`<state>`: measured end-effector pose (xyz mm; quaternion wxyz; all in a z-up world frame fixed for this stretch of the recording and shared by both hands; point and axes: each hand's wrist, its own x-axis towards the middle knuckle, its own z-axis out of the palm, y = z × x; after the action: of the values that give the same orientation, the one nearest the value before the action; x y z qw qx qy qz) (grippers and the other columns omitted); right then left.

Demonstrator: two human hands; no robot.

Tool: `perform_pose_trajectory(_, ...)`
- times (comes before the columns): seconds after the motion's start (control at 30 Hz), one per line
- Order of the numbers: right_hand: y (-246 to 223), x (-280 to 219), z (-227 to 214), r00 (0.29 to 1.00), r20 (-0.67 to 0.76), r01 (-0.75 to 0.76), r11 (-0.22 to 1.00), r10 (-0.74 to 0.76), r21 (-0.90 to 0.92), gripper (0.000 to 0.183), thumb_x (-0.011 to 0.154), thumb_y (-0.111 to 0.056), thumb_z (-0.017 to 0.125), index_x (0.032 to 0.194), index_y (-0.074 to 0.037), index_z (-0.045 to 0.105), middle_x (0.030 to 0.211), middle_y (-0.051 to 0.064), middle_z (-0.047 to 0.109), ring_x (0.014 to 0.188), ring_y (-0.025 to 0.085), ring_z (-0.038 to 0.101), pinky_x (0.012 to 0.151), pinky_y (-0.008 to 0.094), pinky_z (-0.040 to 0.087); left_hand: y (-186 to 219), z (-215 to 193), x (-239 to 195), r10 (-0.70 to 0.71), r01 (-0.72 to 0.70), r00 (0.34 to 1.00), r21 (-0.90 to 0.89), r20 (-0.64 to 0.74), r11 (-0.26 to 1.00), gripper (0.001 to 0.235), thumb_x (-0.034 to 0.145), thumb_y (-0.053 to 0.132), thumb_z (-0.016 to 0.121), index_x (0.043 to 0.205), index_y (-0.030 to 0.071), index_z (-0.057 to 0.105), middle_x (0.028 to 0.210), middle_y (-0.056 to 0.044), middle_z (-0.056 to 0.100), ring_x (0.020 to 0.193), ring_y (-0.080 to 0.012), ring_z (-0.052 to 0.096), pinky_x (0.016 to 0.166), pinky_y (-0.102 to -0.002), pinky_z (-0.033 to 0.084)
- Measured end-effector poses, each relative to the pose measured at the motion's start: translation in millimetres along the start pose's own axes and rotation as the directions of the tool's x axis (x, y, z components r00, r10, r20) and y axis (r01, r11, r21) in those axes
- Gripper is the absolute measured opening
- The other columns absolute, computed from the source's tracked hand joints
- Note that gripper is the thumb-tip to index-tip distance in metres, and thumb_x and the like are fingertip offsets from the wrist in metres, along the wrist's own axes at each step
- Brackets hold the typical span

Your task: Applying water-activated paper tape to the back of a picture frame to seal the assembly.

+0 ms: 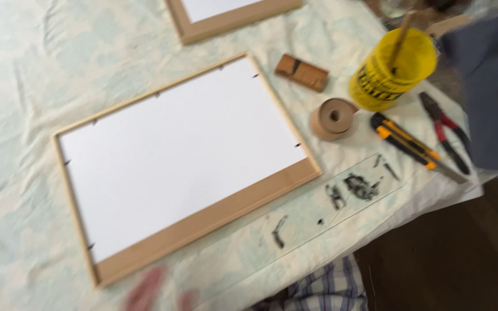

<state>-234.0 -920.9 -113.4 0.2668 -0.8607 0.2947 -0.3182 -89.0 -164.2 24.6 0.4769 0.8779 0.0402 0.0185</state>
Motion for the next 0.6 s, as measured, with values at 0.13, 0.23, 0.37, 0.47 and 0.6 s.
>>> perform_pose_trajectory(0.13, -378.5, -148.7, 38.7, 0.928, 0.373, -0.159, 0.933, 0.029, 0.323, 0.028, 0.103, -0.004, 0.068, 0.130, -0.010, 0.067, 0.105, 0.002, 0.067, 0.089, 0.005, 0.057, 0.087, 0.017, 0.045, 67.5, 15.8, -20.4, 0.725, -0.710, 0.687, -0.166, 0.054, 0.685, 0.031, 0.095, 0.026, 0.077, 0.122, 0.012, 0.068, 0.121, -0.010, 0.076, 0.109, -0.0292, 0.076, 0.096, -0.043, 0.060)
perform_pose_trajectory(0.23, -463.9, -183.9, 65.9, 0.850, 0.526, -0.262, 0.883, 0.020, 0.390, 0.022, 0.090, 0.003, 0.073, 0.111, 0.001, 0.067, 0.094, 0.011, 0.075, 0.080, 0.014, 0.068, 0.076, 0.023, 0.055, 110.1, 14.0, -10.5, 0.740, -0.721, 0.653, -0.168, 0.158, 0.672, 0.057, 0.100, 0.041, 0.064, 0.136, -0.003, 0.055, 0.140, -0.026, 0.058, 0.127, -0.0441, 0.061, 0.105, -0.055, 0.049)
perform_pose_trajectory(0.37, -485.5, -199.9, 67.1, 0.776, 0.626, -0.390, 0.835, 0.071, 0.389, 0.013, 0.093, -0.002, 0.070, 0.104, 0.002, 0.072, 0.097, 0.011, 0.075, 0.081, 0.016, 0.066, 0.071, 0.024, 0.050, 111.4, -0.4, -20.8, 0.428, -0.244, 0.815, -0.439, 0.391, 0.865, 0.084, 0.090, 0.061, 0.048, 0.145, -0.002, 0.044, 0.136, -0.024, 0.057, 0.124, -0.0400, 0.062, 0.098, -0.049, 0.051)
perform_pose_trajectory(0.47, -483.6, -200.9, 71.6, 0.604, 0.791, -0.342, 0.865, -0.097, 0.367, 0.087, 0.040, 0.002, 0.088, 0.126, 0.004, 0.072, 0.123, 0.015, 0.083, 0.115, 0.022, 0.077, 0.104, 0.033, 0.058, 86.9, 12.1, -38.5, 0.197, 0.027, 0.894, -0.488, 0.402, 0.873, 0.062, 0.085, 0.037, 0.065, 0.141, 0.012, 0.054, 0.126, -0.006, 0.070, 0.100, -0.0217, 0.072, 0.091, -0.034, 0.059)
perform_pose_trajectory(0.6, -541.7, -214.6, 84.7, 0.651, 0.759, -0.357, 0.882, -0.002, 0.308, 0.056, 0.076, 0.006, 0.059, 0.132, 0.009, 0.063, 0.140, 0.026, 0.069, 0.131, 0.035, 0.066, 0.108, 0.037, 0.048, 54.5, 56.4, -64.5, -0.012, 0.400, 0.897, -0.803, 0.441, 0.441, 0.033, 0.096, 0.021, 0.075, 0.125, 0.009, 0.065, 0.097, 0.001, 0.067, 0.081, -0.0022, 0.055, 0.075, -0.020, 0.048)
